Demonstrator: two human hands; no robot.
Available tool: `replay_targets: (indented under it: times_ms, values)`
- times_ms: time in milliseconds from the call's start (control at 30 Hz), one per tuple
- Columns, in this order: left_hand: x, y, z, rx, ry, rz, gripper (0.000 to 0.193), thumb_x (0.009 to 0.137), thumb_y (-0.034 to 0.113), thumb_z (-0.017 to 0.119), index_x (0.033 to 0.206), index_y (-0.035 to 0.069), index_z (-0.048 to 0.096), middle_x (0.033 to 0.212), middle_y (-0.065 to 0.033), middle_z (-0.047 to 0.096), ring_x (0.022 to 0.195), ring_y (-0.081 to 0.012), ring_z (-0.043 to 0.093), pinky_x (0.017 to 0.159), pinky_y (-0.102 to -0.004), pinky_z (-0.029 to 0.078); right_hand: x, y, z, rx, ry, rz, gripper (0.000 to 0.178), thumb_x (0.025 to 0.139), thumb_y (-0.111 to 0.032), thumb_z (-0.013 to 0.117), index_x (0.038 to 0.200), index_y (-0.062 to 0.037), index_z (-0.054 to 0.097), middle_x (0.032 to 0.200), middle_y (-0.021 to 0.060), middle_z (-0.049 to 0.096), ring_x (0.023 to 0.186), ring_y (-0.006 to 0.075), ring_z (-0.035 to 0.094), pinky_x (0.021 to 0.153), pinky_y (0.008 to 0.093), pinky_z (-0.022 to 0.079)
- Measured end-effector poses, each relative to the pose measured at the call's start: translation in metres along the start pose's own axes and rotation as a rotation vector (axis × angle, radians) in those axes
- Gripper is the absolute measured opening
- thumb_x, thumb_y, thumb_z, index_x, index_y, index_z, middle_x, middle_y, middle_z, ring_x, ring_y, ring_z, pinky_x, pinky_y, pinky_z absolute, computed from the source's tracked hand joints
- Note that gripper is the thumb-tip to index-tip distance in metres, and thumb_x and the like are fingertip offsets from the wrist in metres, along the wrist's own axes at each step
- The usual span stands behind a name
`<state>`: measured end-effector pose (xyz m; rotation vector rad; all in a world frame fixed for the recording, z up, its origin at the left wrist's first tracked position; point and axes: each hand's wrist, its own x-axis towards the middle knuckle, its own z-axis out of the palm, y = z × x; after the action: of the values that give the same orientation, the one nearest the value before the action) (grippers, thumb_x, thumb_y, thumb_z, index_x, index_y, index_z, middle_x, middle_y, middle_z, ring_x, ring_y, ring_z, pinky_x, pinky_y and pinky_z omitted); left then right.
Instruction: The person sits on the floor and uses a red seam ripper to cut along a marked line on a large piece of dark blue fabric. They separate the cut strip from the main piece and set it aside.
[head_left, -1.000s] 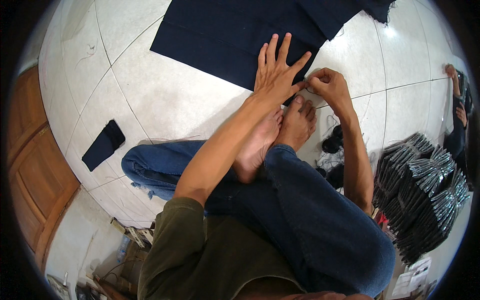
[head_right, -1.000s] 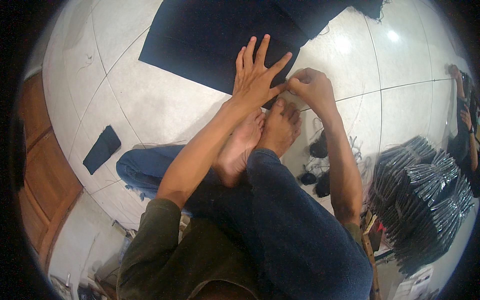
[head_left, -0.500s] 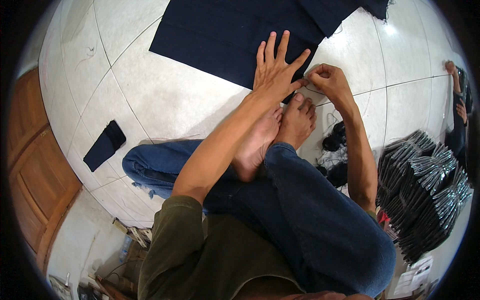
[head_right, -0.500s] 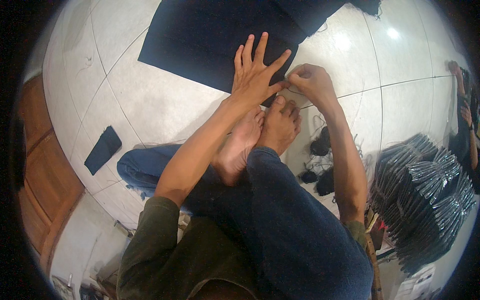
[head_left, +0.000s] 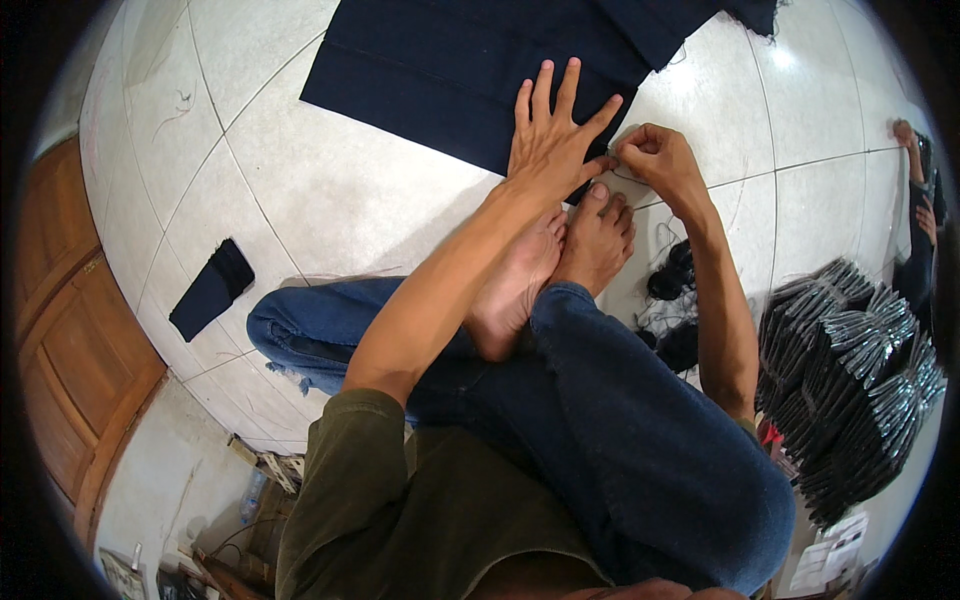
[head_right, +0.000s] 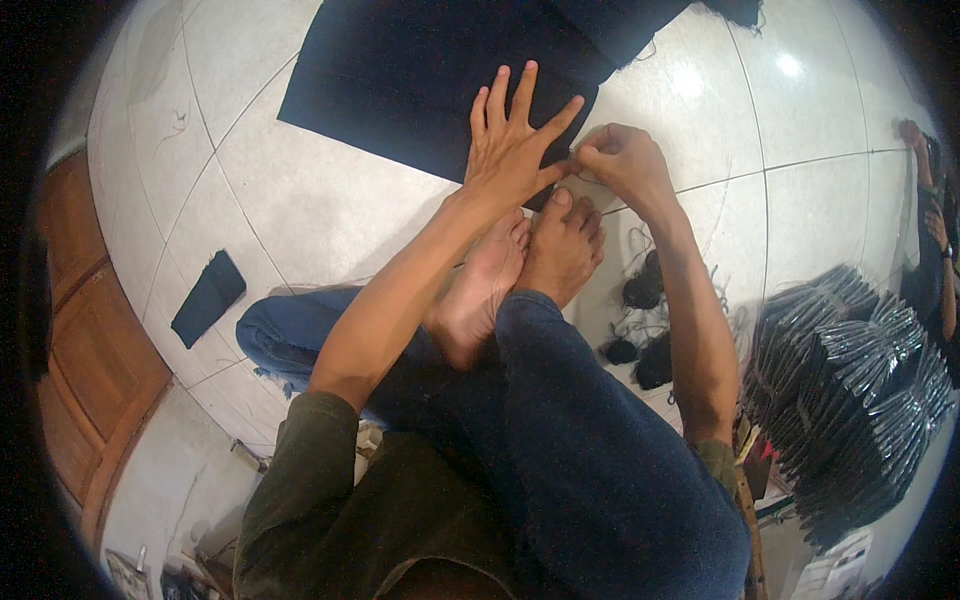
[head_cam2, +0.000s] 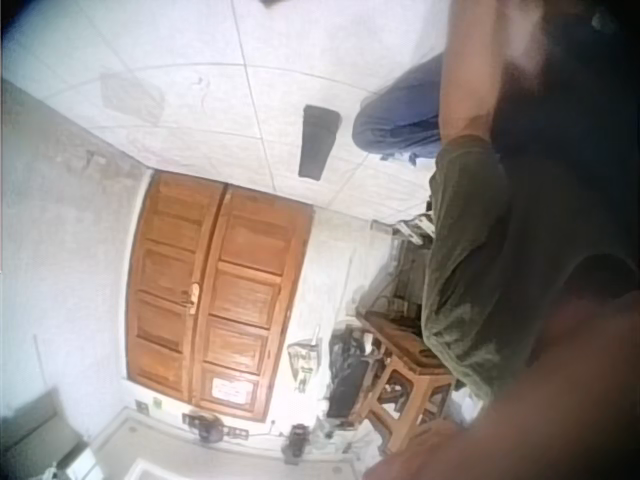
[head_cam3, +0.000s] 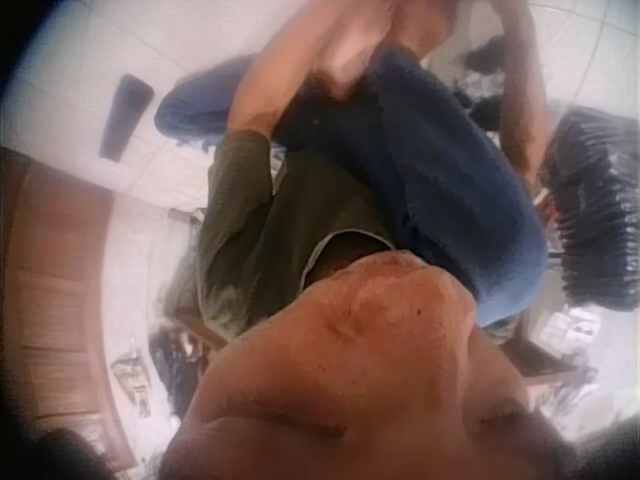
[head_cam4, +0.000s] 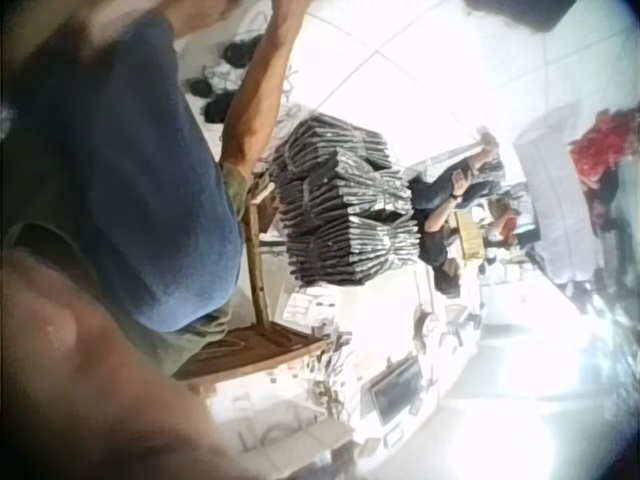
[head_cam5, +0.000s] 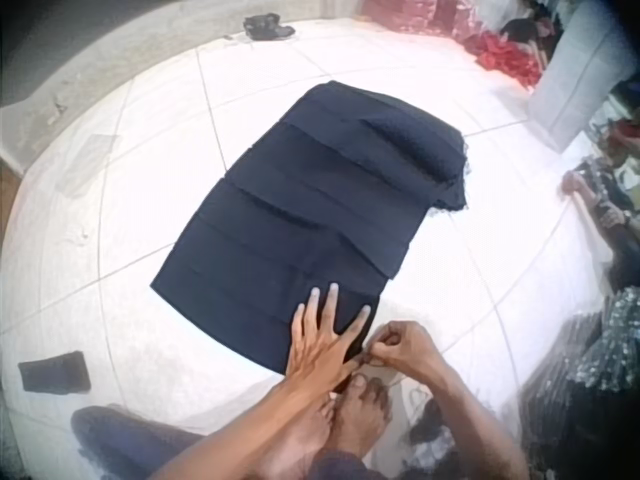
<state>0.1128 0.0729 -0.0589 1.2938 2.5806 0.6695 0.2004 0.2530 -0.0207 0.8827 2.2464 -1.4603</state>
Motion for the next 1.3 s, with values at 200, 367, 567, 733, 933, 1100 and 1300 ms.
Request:
replay_targets:
  times_ms: [200,367,567,733,933,1100,1300]
  values:
    - [0.001,0.0,-0.001,0.004,-0.007,0.004,0.084,0.077,0.058,0.082,0.153,0.041,0.049,0.17,-0.0233,0.013,0.155,-0.0487,0.006,0.121,-0.0637,0.01,-0.003,-0.004,0.001,0.019,-0.003,0.024,0.033,0.083,-0.028,0.071,0.094,0.0026,0.074,0.087,0.0139,0.077,0.082,0.0206,0.074,0.074,0.0327,0.056]
    - [0.001,0.005,-0.014,-0.05,0.073,0.028,0.071,0.082,0.042,0.082,0.148,0.036,0.056,0.162,-0.0184,0.035,0.151,-0.0417,0.025,0.119,-0.0601,0.022,-0.022,-0.002,-0.005,-0.218,0.204,-0.077,0.03,0.086,-0.029,0.072,0.101,-0.004,0.073,0.089,0.0149,0.077,0.081,0.0283,0.075,0.077,0.0383,0.057]
    - [0.03,-0.021,-0.018,-0.046,0.094,0.401,0.039,0.088,0.012,0.07,0.124,0.028,0.073,0.134,-0.0009,0.062,0.127,-0.0245,0.054,0.102,-0.0426,0.047,-0.034,0.02,-0.01,-0.731,0.689,-0.413,0.024,0.082,-0.018,0.076,0.105,-0.0127,0.069,0.1,0.0066,0.063,0.091,0.0299,0.062,0.083,0.0425,0.051]
    - [0.043,-0.019,-0.023,0.048,-0.012,0.455,0.028,0.085,0.009,0.073,0.109,0.025,0.074,0.124,-0.0019,0.062,0.119,-0.0257,0.055,0.095,-0.0412,0.045,-0.041,0.005,0.019,-0.473,0.576,-0.435,0.018,0.085,-0.019,0.078,0.099,-0.009,0.072,0.095,0.0085,0.067,0.092,0.0317,0.063,0.083,0.0424,0.051]
    - [0.038,-0.022,-0.009,-0.04,0.091,0.393,0.028,0.085,0.011,0.075,0.108,0.025,0.075,0.116,-0.0017,0.062,0.117,-0.0252,0.055,0.095,-0.041,0.044,-0.041,-0.02,0.047,-0.104,0.332,-0.049,0.022,0.088,-0.026,0.078,0.099,-0.0073,0.074,0.092,0.0112,0.071,0.09,0.0307,0.069,0.079,0.0417,0.053]
    - [0.038,-0.025,-0.019,-0.078,0.048,0.48,0.037,0.085,0.015,0.075,0.12,0.026,0.074,0.122,-0.002,0.063,0.117,-0.025,0.055,0.098,-0.0432,0.045,-0.041,-0.001,0.011,-0.62,0.683,-0.284,0.03,0.087,-0.025,0.078,0.112,-0.0101,0.072,0.1,0.0116,0.069,0.093,0.0306,0.067,0.082,0.0408,0.053]
    - [0.025,-0.028,-0.009,-0.085,0.083,0.345,0.05,0.086,0.042,0.078,0.134,0.033,0.066,0.151,-0.0101,0.048,0.141,-0.0331,0.039,0.113,-0.0526,0.034,-0.043,0.034,-0.028,-0.665,0.564,-0.432,0.027,0.087,-0.012,0.076,0.113,-0.0054,0.071,0.098,0.0126,0.067,0.088,0.0298,0.064,0.08,0.0415,0.051]
